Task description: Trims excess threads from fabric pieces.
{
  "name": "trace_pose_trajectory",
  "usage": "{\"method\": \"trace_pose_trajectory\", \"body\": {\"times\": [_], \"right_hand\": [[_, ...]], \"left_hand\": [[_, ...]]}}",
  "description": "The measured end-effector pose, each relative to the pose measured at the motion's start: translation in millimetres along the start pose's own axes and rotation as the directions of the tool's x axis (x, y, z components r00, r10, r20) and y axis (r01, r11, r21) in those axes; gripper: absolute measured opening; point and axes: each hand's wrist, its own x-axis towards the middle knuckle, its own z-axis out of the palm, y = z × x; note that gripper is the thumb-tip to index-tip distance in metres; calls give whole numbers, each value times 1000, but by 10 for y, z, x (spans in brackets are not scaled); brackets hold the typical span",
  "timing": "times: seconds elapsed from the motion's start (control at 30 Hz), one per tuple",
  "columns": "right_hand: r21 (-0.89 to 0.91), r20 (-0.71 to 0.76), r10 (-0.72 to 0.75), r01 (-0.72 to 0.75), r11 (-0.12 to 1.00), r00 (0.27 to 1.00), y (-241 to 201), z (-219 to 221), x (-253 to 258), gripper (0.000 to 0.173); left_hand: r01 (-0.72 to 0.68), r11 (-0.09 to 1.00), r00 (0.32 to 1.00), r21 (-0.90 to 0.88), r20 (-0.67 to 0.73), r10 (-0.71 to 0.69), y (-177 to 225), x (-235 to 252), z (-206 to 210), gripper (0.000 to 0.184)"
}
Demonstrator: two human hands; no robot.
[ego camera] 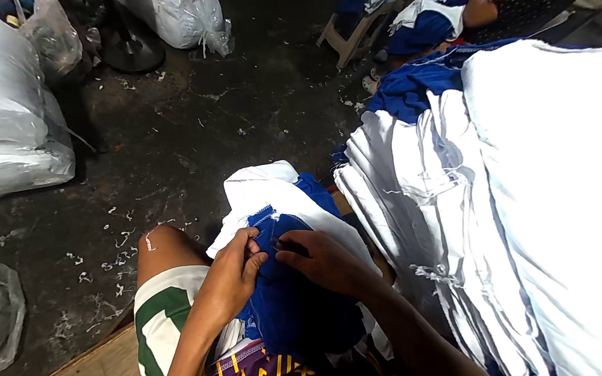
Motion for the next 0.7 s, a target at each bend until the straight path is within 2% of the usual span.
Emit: {"method": "trace_pose_trajectory", "body": {"times": [0.03, 0.1, 0.13, 0.27, 0.43, 0.6, 0.7], "right_hand": [[25, 5, -1, 1, 1000, 1000, 15, 1, 5, 32], [46, 21, 12, -13, 999, 1000, 30, 2, 7, 33], [47, 26, 22, -24, 999, 999, 27, 5, 2, 34], [51, 33, 36, -37, 998, 999, -2, -6, -10, 37], [40, 43, -7, 5, 999, 999, 16, -20, 1, 36], [-3, 52, -27, 27, 1000, 998, 10, -6, 1, 36], [39, 60, -61, 59, 997, 996, 44, -32, -4, 35]], "left_hand": [[-12, 1000, 1000, 19, -6, 12, 12, 14, 16, 28], [-18, 999, 1000, 34, -22, 18, 26, 34, 57, 12], [-20, 998, 999, 56, -27, 21, 27, 36, 70, 10], [-4, 997, 996, 81, -89, 11, 50, 19, 76, 18], [24, 999, 981, -30, -194, -29, 15, -38, 107, 19], [35, 999, 986, -34, -160, -40, 1, -60, 89, 19], [62, 992, 992, -113, -98, -73, 6, -46, 56, 10]]}}
